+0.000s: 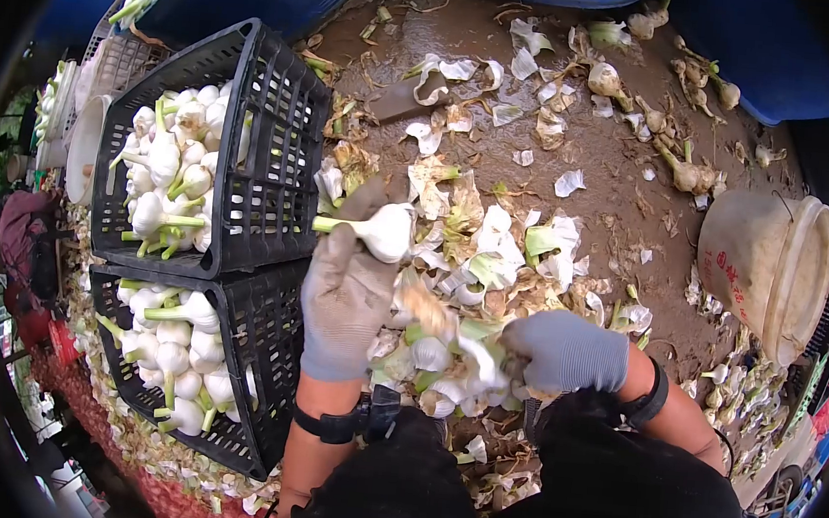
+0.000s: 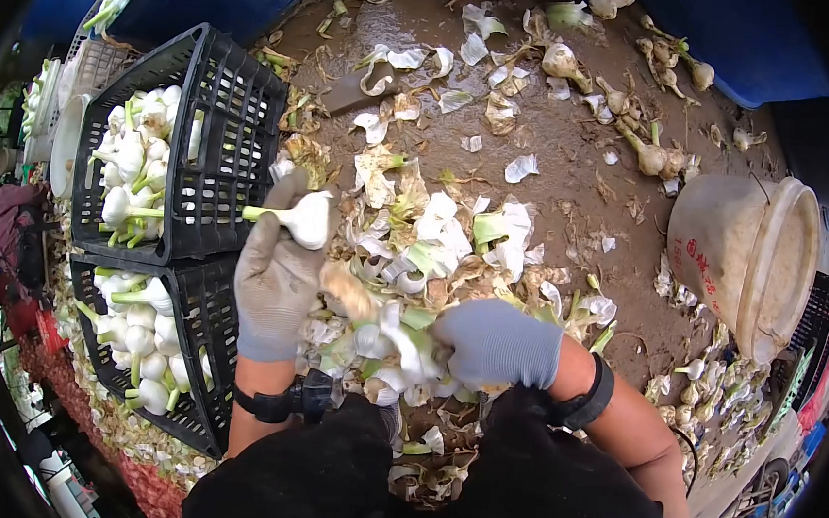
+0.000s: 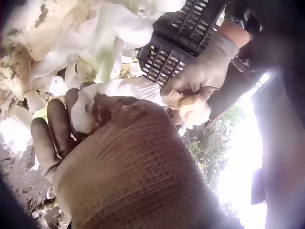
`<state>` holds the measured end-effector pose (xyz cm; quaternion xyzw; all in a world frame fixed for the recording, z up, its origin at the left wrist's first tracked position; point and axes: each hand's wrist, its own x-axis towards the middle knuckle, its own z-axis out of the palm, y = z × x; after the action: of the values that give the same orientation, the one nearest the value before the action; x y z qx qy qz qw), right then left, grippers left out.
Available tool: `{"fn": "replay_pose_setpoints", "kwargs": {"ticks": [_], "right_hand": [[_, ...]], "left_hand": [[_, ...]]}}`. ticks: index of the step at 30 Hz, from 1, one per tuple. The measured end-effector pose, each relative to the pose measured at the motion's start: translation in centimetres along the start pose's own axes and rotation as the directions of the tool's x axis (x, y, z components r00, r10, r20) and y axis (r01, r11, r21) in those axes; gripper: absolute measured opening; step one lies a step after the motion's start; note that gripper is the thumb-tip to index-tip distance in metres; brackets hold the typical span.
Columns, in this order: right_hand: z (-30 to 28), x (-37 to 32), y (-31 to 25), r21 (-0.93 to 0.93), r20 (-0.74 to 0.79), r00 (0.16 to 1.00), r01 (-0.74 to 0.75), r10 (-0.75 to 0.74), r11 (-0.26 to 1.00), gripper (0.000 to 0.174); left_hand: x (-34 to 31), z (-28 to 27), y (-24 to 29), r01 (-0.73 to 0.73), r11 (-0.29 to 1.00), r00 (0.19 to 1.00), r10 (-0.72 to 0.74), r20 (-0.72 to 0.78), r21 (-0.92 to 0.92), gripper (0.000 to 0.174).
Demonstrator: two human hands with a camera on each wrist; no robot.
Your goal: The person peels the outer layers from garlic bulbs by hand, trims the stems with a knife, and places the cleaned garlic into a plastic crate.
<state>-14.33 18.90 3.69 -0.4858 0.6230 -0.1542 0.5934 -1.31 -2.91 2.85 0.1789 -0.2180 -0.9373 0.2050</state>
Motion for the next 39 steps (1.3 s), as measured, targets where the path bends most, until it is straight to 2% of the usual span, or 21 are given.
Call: {"fn": "replay_pose_setpoints", "kwargs": {"ticks": [1, 2, 3, 4, 6, 8, 9, 10, 12, 15, 17, 18, 19, 20, 21, 23, 26, 28, 31, 36, 39], "right_hand": [[-0.1, -0.7, -1.0, -0.05, 0.084, 0.995, 0.066, -0.062, 0.997, 0.018], [-0.3, -0.8, -0.9, -0.077, 0.141, 0.989, 0.045, -0.034, 0.996, 0.027], [-0.7, -1.2, -0.9, -0.098, 0.004, 0.999, -0.045, 0.045, 0.994, 0.034], [-1.4, -1.8, -0.6, -0.113, -0.137, 0.983, -0.141, 0.125, 0.984, 0.041], [-2.8, -2.8, 1.9, -0.205, -0.442, 0.871, -0.331, 0.214, 0.921, 0.04], [-5.1, -3.5, 8.3, -0.074, -0.795, 0.597, -0.274, 0.11, 0.959, 0.04], [-7.6, -4.5, 10.9, -0.028, -0.859, 0.478, -0.407, 0.186, 0.913, 0.041], [-9.6, -5.2, 13.5, -0.053, -0.94, 0.3, -0.599, 0.163, 0.799, 0.04], [-12.5, -5.5, 19.0, -0.009, -0.971, 0.113, -0.899, 0.21, 0.437, 0.033], [-12.5, -5.4, 21.5, -0.06, -0.936, 0.155, -0.954, 0.316, 0.293, 0.028], [-12.1, -5.1, 17.4, 0.074, -0.879, 0.155, -0.89, 0.451, 0.451, 0.023], [-10.0, -4.5, 17.4, 0.095, -0.949, 0.15, -0.704, 0.278, 0.704, 0.024], [-8.8, -4.2, 13.2, 0.233, -0.924, 0.229, -0.295, 0.305, 0.927, 0.028], [-6.8, -2.4, 11.7, 0.455, -0.833, 0.391, 0.083, 0.391, 0.887, 0.028], [-5.3, -1.3, 7.9, 0.539, -0.81, 0.459, 0.334, 0.366, 0.774, 0.029], [-4.0, -0.2, 3.9, 0.68, -0.633, 0.715, 0.332, 0.296, 0.654, 0.035], [-4.3, -0.8, 2.1, 0.704, -0.515, 0.829, 0.266, 0.216, 0.658, 0.038], [-4.2, -0.5, 1.0, 0.703, -0.5, 0.823, 0.205, 0.268, 0.682, 0.037], [-3.2, 0.3, 0.1, 0.642, -0.541, 0.789, 0.166, 0.29, 0.748, 0.034], [-3.2, 0.5, -2.0, 0.643, -0.509, 0.795, 0.099, 0.328, 0.759, 0.03], [-3.0, 0.8, -2.4, 0.438, -0.631, 0.741, 0.095, 0.23, 0.894, 0.025]], "left_hand": [[0.0, -0.2, 1.4, -0.047, 0.975, 0.997, 0.032, -0.07, -0.219, 0.048], [0.0, 1.3, 3.2, -0.21, 0.973, 0.976, 0.202, -0.086, -0.098, 0.048], [0.4, 1.7, 5.4, -0.357, 0.934, 0.934, 0.357, 0.015, -0.016, 0.047], [0.5, 0.6, 8.2, -0.394, 0.881, 0.911, 0.412, 0.013, -0.263, 0.056], [-0.2, 1.7, 12.6, -0.235, 0.77, 0.909, 0.391, 0.147, -0.593, 0.088], [-0.1, 2.9, 11.9, -0.239, 0.788, 0.897, 0.403, 0.183, -0.568, 0.081], [0.0, 2.5, 11.3, -0.201, 0.866, 0.903, 0.345, 0.258, -0.458, 0.075], [0.2, 1.8, 10.5, -0.168, 0.928, 0.905, 0.279, 0.321, -0.333, 0.068], [1.3, 2.9, 5.6, -0.126, 0.992, 0.946, 0.119, 0.302, 0.004, 0.056], [1.6, 3.6, -1.2, 0.0, 0.887, 1.0, 0.007, -0.014, 0.462, 0.057], [1.3, 3.0, -3.8, 0.115, 0.737, 0.993, -0.083, -0.079, 0.667, 0.06], [1.3, 3.1, -5.4, 0.112, 0.74, 0.994, -0.077, -0.081, 0.664, 0.06], [1.2, 3.4, -7.0, 0.028, 0.519, 0.999, -0.048, -0.003, 0.854, 0.061], [1.0, 3.5, -8.0, -0.064, 0.251, 0.996, -0.051, 0.08, 0.966, 0.064], [1.1, 3.5, -8.4, -0.062, 0.247, 0.995, -0.06, 0.079, 0.967, 0.064], [1.4, 3.6, -9.0, -0.354, 0.055, 0.931, -0.073, 0.357, 0.934, 0.067], [0.9, 2.4, -7.9, -0.204, 0.181, 0.965, -0.127, 0.229, 0.962, 0.07], [0.5, 3.1, -7.2, -0.234, 0.1, 0.954, -0.168, 0.249, 0.967, 0.07], [-0.7, 2.9, -7.6, 0.164, 0.71, 0.982, -0.187, -0.042, 0.685, 0.076], [-1.2, 2.6, -6.1, 0.291, 0.823, 0.957, -0.26, -0.132, 0.487, 0.085], [-1.2, 1.8, -5.2, 0.273, 0.89, 0.954, -0.301, 0.021, 0.366, 0.074]]}}
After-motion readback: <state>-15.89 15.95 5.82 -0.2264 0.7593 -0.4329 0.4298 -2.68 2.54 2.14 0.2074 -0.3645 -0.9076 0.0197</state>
